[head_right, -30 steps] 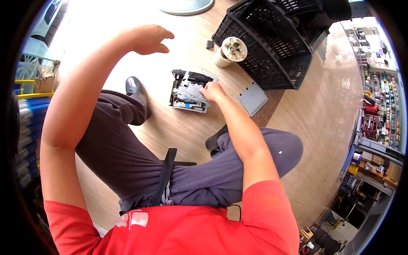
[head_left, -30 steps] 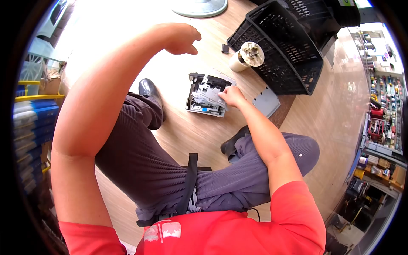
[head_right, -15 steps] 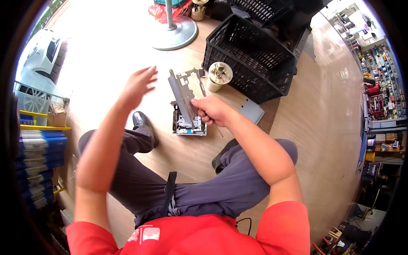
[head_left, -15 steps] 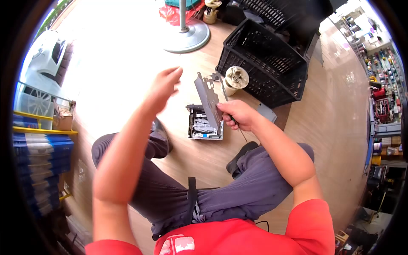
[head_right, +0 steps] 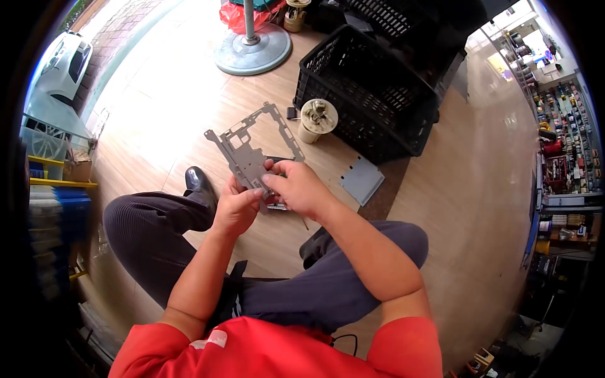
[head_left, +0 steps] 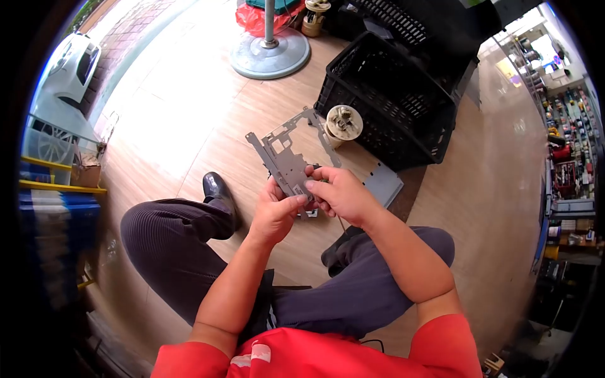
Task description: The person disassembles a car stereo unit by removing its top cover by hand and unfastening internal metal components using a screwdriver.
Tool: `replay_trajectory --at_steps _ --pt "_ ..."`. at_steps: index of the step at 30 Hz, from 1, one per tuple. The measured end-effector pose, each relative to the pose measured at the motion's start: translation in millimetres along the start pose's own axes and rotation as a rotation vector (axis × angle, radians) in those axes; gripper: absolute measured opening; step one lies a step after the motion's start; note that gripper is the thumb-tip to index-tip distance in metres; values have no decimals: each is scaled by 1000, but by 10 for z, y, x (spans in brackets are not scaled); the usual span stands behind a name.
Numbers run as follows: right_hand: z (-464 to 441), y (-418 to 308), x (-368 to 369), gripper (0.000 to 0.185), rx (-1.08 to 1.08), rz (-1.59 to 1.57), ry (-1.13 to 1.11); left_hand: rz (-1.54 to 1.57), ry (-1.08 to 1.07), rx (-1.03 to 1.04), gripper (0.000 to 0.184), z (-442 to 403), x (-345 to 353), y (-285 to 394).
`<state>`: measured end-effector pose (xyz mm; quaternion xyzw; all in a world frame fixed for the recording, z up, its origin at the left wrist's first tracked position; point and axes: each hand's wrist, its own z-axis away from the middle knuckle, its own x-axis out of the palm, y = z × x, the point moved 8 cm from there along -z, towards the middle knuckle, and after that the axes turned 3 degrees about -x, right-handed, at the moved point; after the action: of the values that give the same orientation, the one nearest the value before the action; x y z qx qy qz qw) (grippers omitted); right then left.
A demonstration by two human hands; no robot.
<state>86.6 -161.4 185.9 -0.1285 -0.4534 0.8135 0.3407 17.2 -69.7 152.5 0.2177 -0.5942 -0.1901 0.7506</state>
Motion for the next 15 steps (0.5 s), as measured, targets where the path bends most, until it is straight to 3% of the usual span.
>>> replay_trajectory --at_steps 5,7,8,11,15 --pt "70 -141 -166 33 -123 283 85 102 142 -16 57 -50 -204 27" --pt "148 -343 -236 28 -227 61 86 132 121 -49 58 -72 -288 -14" --pt "160 -376 -270 28 -218 64 78 139 131 -46 58 -68 -325 -15" --pt "237 -655 -431 20 -468 87 181 166 81 -99 57 -82 -336 -78" --pt "260 -769 -440 25 -568 76 228 78 76 -142 53 -102 -331 -140"
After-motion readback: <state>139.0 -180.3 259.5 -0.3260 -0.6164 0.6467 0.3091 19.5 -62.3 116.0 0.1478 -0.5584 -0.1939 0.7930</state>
